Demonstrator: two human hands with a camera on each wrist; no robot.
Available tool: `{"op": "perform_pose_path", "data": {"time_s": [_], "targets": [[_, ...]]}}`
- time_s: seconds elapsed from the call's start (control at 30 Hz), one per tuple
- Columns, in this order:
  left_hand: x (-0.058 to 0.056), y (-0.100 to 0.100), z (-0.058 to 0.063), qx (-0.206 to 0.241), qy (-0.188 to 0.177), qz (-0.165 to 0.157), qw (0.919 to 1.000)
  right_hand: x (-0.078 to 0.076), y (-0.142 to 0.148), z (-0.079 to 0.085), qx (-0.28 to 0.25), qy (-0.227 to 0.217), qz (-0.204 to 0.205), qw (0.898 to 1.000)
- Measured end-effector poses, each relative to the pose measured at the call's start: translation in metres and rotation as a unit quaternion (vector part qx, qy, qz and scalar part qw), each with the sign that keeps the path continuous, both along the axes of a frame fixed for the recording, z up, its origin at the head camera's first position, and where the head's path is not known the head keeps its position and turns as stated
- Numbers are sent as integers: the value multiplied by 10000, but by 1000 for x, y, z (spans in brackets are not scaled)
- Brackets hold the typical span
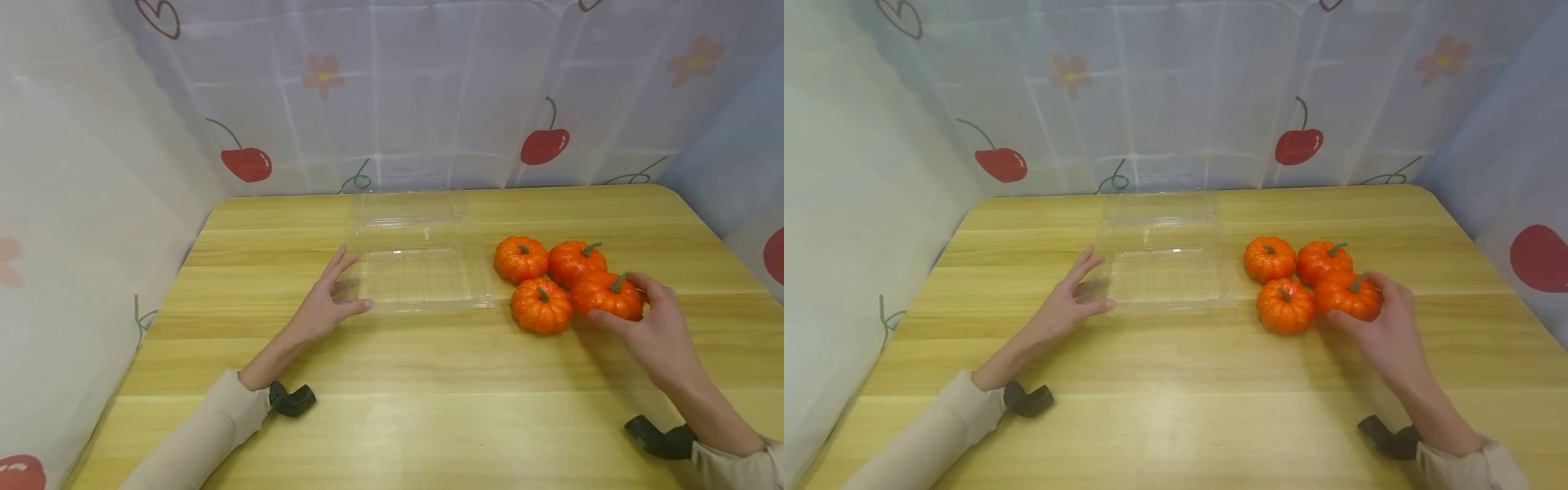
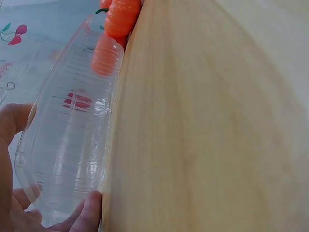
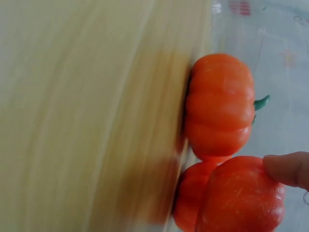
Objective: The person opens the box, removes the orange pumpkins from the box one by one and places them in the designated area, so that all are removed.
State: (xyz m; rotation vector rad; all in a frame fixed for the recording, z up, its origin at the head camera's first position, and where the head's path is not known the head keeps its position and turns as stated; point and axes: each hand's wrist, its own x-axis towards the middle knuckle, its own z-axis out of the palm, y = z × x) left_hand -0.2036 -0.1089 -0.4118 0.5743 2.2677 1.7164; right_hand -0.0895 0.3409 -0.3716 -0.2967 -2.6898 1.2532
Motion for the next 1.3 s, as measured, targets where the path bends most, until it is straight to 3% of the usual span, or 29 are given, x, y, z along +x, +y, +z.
{"op": "perform_pose_path", "data": {"time_s": [0.17,0.37,0.53,1.03,1.3], "targets": [[-1,1,0,42,-11,0,10000,-5,6,-7,293,-2,96,9995],[0,-1,0,41,0,-1,10000,-7,8,-14,231,164,181,9994],[0,-1,1,27,27,-16,10000,-8,5,-18,41,-116,129,9998],[1,0,1,42,18,-42,10000,-10,-2,-18,-251,-312,115,9991],[1,0,1,51,28,-33,10000,-10,0,-20,-49,-212,223,9995]]}}
